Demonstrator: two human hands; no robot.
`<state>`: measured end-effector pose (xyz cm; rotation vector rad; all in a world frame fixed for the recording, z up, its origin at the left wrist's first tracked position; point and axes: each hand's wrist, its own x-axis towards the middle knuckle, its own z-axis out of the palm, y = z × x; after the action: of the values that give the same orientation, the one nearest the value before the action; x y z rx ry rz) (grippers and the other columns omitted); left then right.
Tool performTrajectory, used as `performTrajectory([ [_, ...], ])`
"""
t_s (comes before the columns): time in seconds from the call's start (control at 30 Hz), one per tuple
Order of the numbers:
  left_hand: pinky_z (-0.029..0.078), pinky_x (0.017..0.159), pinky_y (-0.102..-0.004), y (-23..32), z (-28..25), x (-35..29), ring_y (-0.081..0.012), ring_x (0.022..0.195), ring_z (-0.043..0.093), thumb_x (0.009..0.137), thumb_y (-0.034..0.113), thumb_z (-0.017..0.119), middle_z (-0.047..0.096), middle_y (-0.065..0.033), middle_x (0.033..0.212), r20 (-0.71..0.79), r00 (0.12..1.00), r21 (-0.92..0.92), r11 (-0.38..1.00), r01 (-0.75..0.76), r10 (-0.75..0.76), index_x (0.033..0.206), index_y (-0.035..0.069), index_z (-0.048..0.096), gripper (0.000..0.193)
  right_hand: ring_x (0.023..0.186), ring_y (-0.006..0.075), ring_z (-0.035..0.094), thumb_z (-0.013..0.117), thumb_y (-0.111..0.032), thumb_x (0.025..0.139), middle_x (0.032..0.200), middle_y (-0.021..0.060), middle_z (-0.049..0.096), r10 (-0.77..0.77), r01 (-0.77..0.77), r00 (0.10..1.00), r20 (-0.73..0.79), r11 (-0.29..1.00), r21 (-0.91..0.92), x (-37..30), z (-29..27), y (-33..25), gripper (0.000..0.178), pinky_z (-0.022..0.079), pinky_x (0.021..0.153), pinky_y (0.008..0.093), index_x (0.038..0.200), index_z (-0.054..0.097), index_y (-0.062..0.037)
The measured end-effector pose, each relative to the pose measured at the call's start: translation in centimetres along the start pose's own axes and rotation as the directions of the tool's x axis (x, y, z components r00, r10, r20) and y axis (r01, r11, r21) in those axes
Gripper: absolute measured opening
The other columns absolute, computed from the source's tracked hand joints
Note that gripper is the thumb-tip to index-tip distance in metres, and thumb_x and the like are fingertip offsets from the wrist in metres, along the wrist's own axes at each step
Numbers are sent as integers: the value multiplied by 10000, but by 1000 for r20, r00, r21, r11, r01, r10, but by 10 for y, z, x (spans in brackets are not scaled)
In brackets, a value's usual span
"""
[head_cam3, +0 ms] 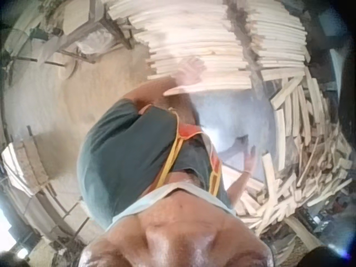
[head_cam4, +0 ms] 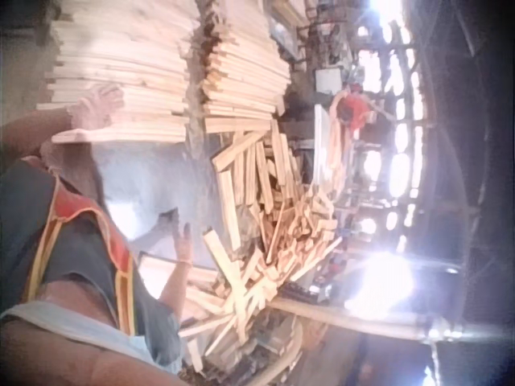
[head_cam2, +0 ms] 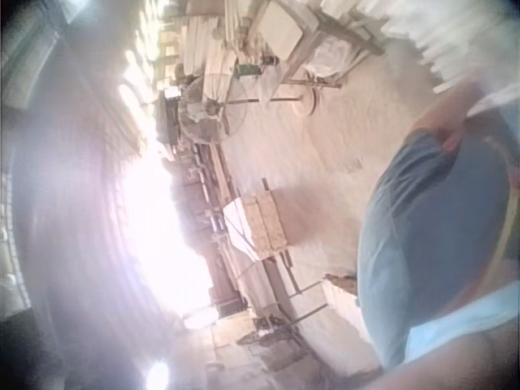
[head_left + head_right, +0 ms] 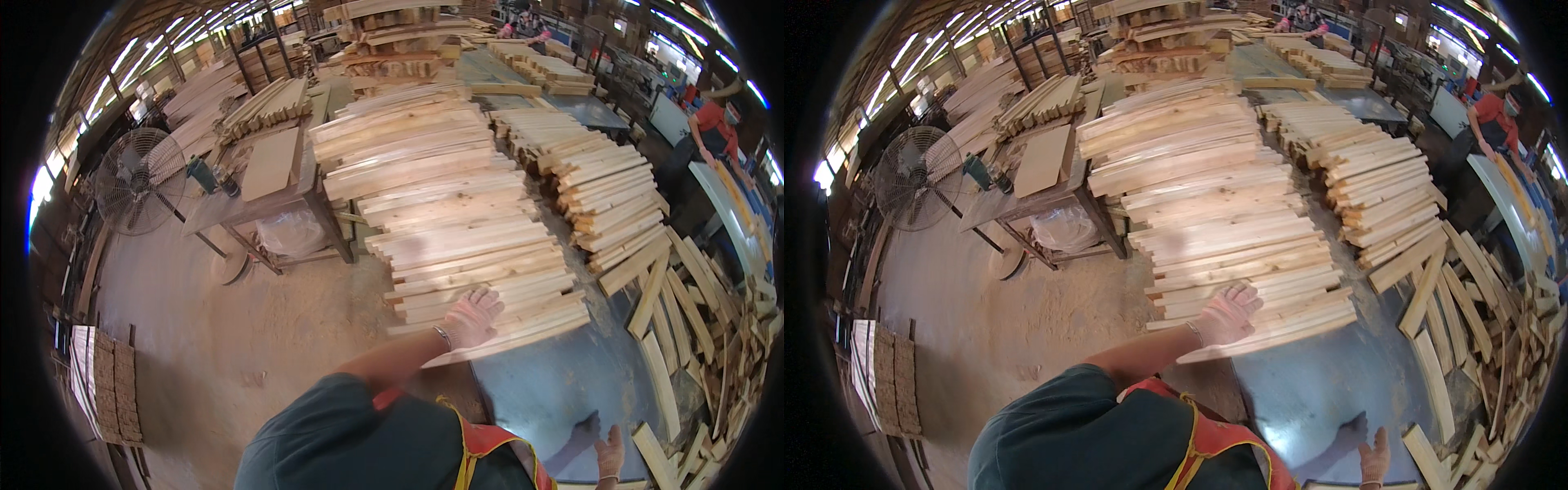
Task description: The person picks up wooden planks from a pile on the floor and stacks them into a neat arrangement. They repeatedly gather planks, align them, and place them onto a growing stack while wearing gloves.
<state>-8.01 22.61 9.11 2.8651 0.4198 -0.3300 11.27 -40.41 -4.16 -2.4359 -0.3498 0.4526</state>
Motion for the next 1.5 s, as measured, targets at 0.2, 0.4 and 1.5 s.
performTrajectory([
  [0.2, 194, 1320, -473, -217, -71, -10, -300, 1617, 268, 1047, 460, 540, 329, -135, 1739, -255, 930, 176, 933, 314, -265, 1645, 115, 404, 704, 1421, 290, 560, 689, 55, 900, 1557, 196, 558, -60, 96, 994, -92, 882, 462, 10, 101, -267, 725, 407, 1218, 414, 1587, 457, 42],
  [0.4, 499, 1127, -439, -440, -75, -44, -345, 1321, 608, 949, 231, 717, 651, -149, 1416, -710, 295, -513, 757, 406, -639, 1442, 66, 622, 529, 1258, 199, 620, 701, 33, 912, 1364, 109, 657, -172, 90, 982, 78, 788, 609, 1, 206, -484, 626, 469, 1123, 355, 1519, 547, 28],
  [1.5, 521, 1082, -402, -546, -79, -52, -316, 1243, 676, 838, 339, 906, 677, -202, 1374, -35, 916, -823, 531, 200, -400, 1595, 21, 437, 945, 1010, 269, 708, 836, -489, 879, 1171, 208, 697, 51, -294, 932, 358, 685, 667, 174, 460, -894, 1152, 615, 741, 410, 1660, 182, 48],
])
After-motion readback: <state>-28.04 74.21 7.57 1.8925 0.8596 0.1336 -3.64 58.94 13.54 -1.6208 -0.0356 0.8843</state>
